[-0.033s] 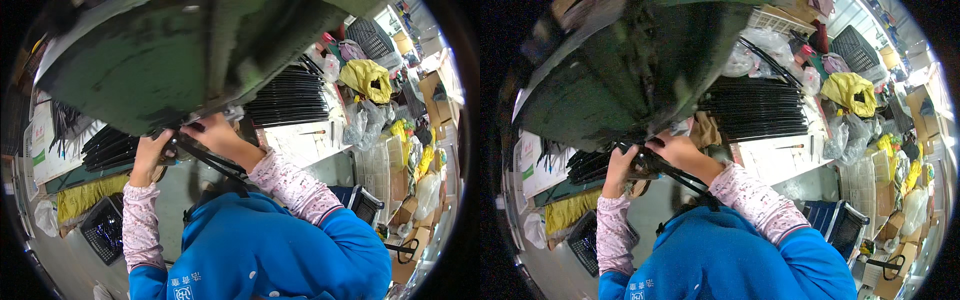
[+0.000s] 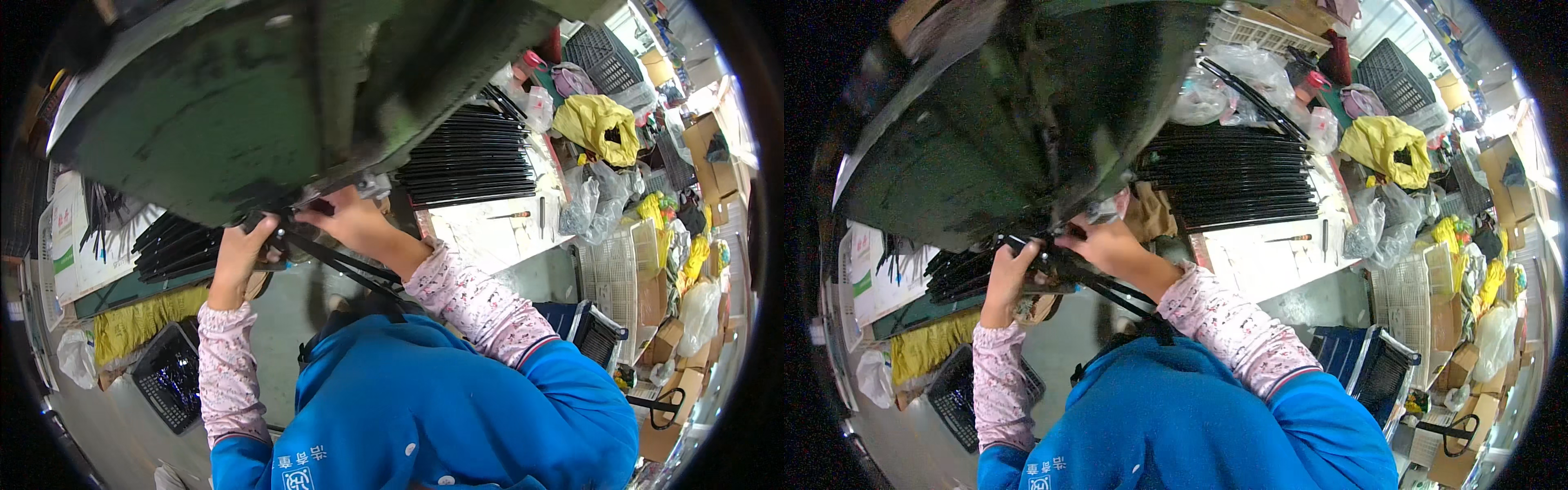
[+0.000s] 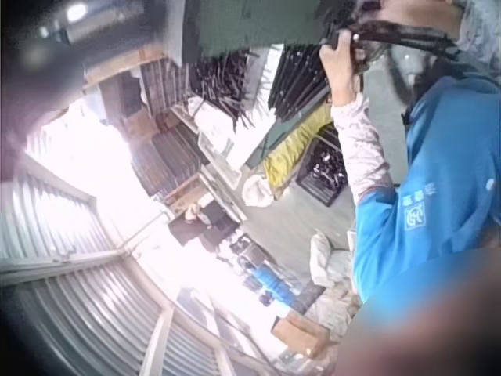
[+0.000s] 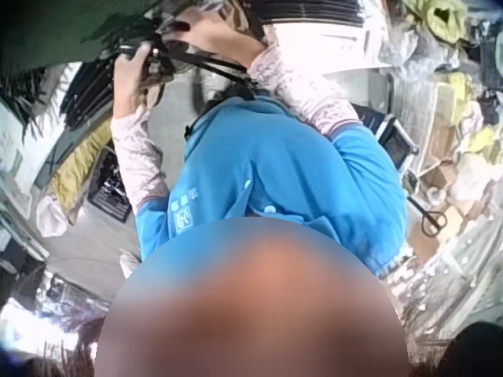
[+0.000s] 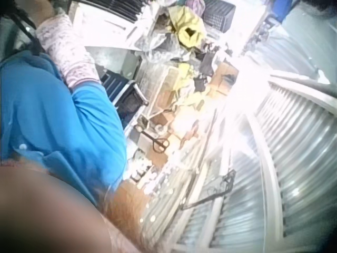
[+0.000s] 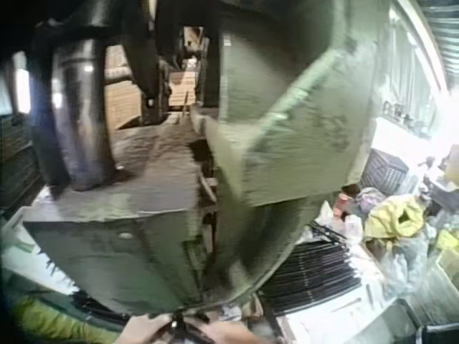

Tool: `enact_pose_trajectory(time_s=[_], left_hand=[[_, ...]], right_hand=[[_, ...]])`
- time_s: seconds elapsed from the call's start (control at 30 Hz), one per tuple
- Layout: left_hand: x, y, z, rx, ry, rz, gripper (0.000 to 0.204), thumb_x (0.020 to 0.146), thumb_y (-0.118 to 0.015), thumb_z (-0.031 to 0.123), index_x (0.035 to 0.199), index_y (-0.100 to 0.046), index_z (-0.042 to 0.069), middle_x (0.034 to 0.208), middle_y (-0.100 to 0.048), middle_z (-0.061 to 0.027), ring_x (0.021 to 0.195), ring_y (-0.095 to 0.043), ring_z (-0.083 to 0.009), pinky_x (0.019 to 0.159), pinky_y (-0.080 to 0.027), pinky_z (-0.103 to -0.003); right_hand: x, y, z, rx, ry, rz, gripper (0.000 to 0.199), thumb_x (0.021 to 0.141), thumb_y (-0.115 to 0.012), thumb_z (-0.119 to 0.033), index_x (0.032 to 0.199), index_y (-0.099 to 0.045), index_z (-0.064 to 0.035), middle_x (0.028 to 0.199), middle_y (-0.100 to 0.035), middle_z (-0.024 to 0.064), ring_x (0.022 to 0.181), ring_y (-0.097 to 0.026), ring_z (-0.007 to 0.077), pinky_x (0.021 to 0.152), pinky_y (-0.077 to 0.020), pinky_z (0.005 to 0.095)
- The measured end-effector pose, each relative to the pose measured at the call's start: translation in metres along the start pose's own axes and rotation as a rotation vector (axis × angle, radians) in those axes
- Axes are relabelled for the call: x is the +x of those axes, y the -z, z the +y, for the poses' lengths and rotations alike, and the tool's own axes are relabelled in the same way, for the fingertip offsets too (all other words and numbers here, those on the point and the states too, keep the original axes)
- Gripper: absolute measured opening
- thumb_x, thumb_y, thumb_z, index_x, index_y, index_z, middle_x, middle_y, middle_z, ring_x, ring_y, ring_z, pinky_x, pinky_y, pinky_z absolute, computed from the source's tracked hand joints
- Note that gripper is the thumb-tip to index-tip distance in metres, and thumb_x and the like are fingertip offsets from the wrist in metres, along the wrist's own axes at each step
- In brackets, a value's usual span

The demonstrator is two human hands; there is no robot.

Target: The person repeatedly picks up black metal rods from a bin and inserts them into a green industrial machine. They align the rods and push them into the machine's mechanism, then remove the processed rods and place them into a nearby container. The cycle continues throughout the clip.

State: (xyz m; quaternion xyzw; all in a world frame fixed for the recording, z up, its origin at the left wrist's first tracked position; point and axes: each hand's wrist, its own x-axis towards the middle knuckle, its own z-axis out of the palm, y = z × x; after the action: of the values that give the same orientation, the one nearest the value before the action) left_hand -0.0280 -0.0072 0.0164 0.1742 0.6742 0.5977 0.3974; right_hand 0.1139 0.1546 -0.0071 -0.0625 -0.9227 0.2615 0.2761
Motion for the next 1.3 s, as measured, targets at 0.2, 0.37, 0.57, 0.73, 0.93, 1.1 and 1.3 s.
enact_pose_trajectory(time_s=[0.2,0.37,0.57,0.73,0.93,1.1,1.3], left_hand=[[-0.019,0.029,0.002,0.319,-0.096,0.126,0.037,0.092,-0.062,0.030,0.072,-0.059,-0.001,0.056,-0.053,-0.0007,0.046,-0.045,-0.0066,0.044,-0.034,-0.023],[-0.037,0.019,0.013,0.282,-0.206,0.355,0.030,0.093,-0.063,0.026,0.080,-0.059,-0.001,0.056,-0.049,0.0020,0.047,-0.043,-0.0046,0.044,-0.030,-0.021],[-0.047,-0.020,0.013,0.271,-0.371,0.339,0.017,0.092,-0.063,0.015,0.084,-0.060,0.001,0.058,-0.051,0.0024,0.049,-0.045,-0.0034,0.045,-0.031,-0.019],[-0.058,-0.067,0.019,0.107,-0.187,0.162,0.020,0.090,-0.064,0.007,0.104,-0.062,-0.006,0.083,-0.066,-0.0087,0.068,-0.064,-0.0114,0.060,-0.053,-0.023],[-0.054,-0.049,0.011,-0.192,-0.204,0.257,0.021,0.093,-0.062,0.013,0.101,-0.060,-0.006,0.085,-0.067,-0.0151,0.069,-0.067,-0.0190,0.066,-0.057,-0.029],[-0.054,-0.018,0.011,-0.188,-0.131,0.369,0.035,0.094,-0.060,0.031,0.088,-0.058,-0.003,0.074,-0.065,-0.0155,0.058,-0.064,-0.0192,0.053,-0.052,-0.026],[-0.053,-0.021,-0.014,0.066,0.177,-0.263,0.034,0.090,-0.066,0.028,0.088,-0.063,-0.005,0.073,-0.067,-0.0123,0.059,-0.067,-0.0188,0.054,-0.055,-0.027]], right_hand=[[-0.128,0.022,0.171,-0.556,-0.535,-0.041,0.023,0.074,-0.064,-0.016,0.095,-0.067,-0.0078,0.102,-0.065,0.0152,0.096,-0.058,0.0331,0.082,-0.0479,0.0430],[-0.154,0.047,0.206,-0.691,-0.357,-0.165,0.029,0.078,-0.054,-0.009,0.106,-0.060,-0.0082,0.096,-0.057,0.0095,0.090,-0.055,0.0284,0.079,-0.0447,0.0386],[-0.124,0.042,0.185,-0.574,-0.001,-0.254,0.024,0.075,-0.058,-0.011,0.097,-0.061,-0.0053,0.095,-0.057,0.0101,0.091,-0.057,0.0271,0.080,-0.0475,0.0365],[-0.053,0.039,0.077,-0.242,0.213,-0.088,0.033,0.076,-0.064,-0.017,0.107,-0.059,-0.0062,0.104,-0.058,0.0117,0.088,-0.064,0.0283,0.073,-0.0566,0.0352],[-0.009,0.035,-0.001,-0.222,0.340,0.109,0.032,0.076,-0.063,-0.018,0.108,-0.060,-0.0119,0.089,-0.059,0.0075,0.082,-0.062,0.0274,0.072,-0.0514,0.0372],[-0.012,0.032,-0.002,-0.133,0.220,0.115,0.025,0.079,-0.071,-0.023,0.100,-0.064,-0.0121,0.083,-0.063,0.0060,0.074,-0.062,0.0255,0.066,-0.0507,0.0362],[-0.007,0.025,-0.001,-0.336,0.203,0.147,0.025,0.081,-0.068,-0.024,0.104,-0.068,-0.0149,0.098,-0.067,-0.0006,0.080,-0.065,0.0168,0.062,-0.0512,0.0312]])
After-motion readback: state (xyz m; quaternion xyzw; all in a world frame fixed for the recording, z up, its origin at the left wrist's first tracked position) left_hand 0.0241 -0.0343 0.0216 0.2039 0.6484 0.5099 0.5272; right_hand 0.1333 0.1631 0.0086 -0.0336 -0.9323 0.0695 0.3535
